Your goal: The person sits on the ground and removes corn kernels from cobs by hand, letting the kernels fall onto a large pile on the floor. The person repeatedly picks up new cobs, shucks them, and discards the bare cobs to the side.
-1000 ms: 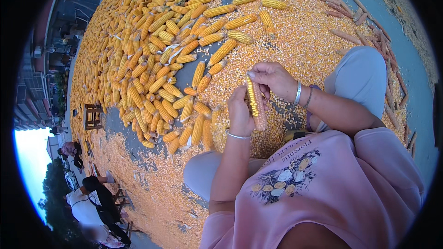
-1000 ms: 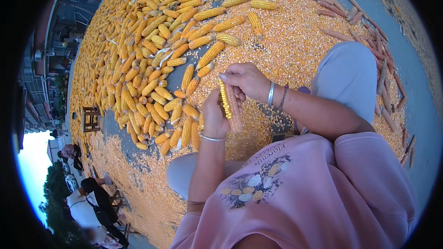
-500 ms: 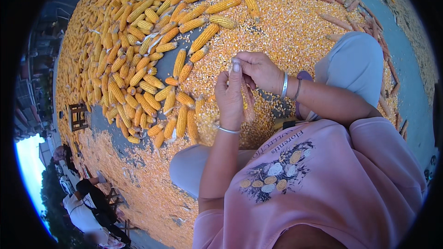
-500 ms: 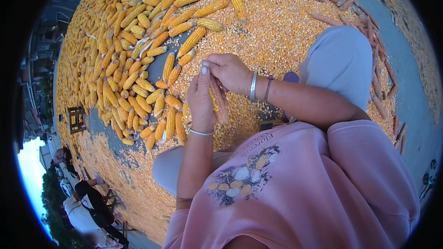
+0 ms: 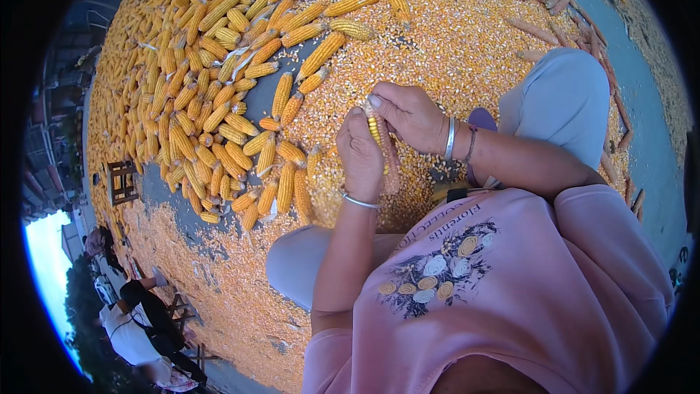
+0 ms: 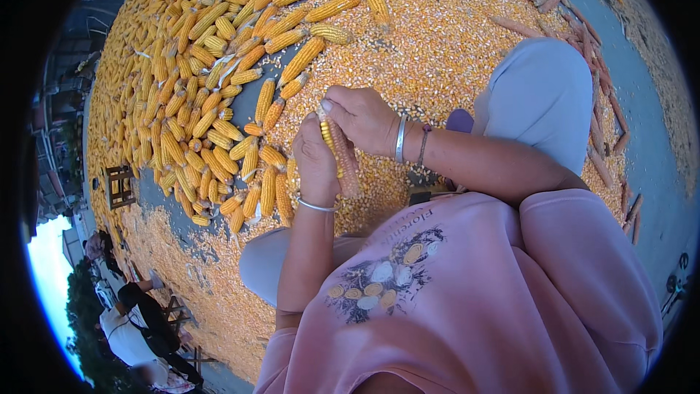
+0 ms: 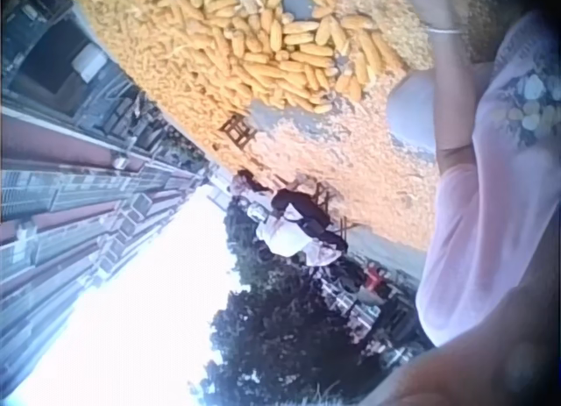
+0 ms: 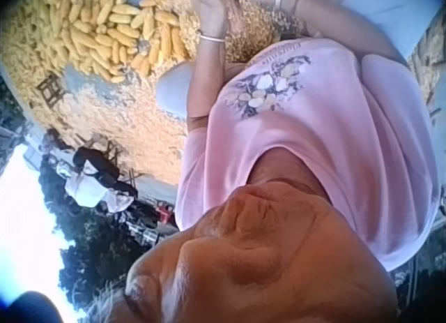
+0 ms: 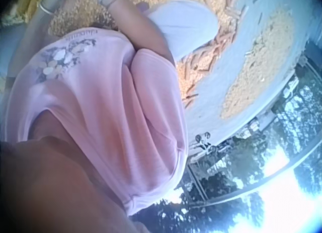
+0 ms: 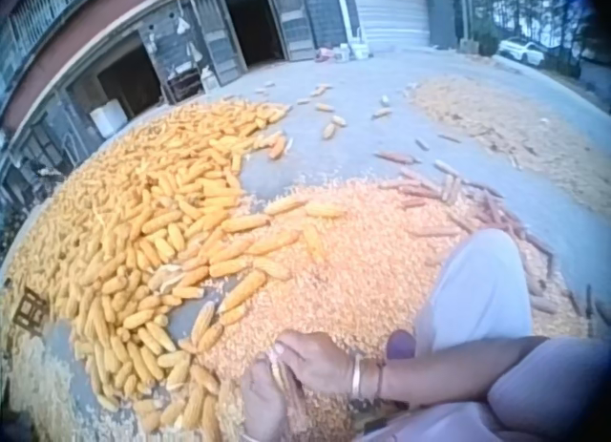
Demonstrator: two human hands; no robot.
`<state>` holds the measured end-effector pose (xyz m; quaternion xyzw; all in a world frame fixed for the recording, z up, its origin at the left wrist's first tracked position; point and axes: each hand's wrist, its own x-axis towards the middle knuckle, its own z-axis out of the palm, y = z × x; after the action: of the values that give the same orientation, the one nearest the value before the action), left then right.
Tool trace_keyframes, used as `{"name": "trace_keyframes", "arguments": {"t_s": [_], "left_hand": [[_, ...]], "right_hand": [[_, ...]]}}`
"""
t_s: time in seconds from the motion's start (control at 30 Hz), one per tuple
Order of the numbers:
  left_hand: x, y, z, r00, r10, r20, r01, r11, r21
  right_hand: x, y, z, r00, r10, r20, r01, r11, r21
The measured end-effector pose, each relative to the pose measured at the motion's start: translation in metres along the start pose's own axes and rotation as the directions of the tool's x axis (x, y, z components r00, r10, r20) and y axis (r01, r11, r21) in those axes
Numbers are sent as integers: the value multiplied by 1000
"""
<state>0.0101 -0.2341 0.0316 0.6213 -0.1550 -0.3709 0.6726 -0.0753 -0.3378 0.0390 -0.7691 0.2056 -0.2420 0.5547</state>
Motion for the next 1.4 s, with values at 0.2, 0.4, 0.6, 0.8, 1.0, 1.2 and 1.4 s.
{"name": "trace_keyframes", "arguments": {"t_s": [0.2,0.4,0.6,0.8,1.0,1.2,1.4], "left_hand": [[-10,28,2,975,-208,76,214,973,-91],[-8,26,-4,946,-319,55,323,919,-224],[-12,27,-6,922,-352,158,377,910,-172],[-19,28,-2,941,-291,174,277,956,102],[-20,25,4,974,-213,80,210,977,48],[-18,22,-2,937,-344,62,349,934,-83],[-18,25,-4,972,-178,153,157,978,139]], "right_hand": [[6,-13,-5,980,160,122,-178,971,158],[11,-14,-12,941,295,163,-332,897,294],[16,-9,-19,954,289,78,-299,903,309],[18,-9,-20,948,313,-55,-286,916,281],[16,-12,-19,932,360,47,-356,882,309],[15,-11,-17,946,320,43,-318,900,297],[16,-9,-17,941,337,-12,-323,911,254]]}}
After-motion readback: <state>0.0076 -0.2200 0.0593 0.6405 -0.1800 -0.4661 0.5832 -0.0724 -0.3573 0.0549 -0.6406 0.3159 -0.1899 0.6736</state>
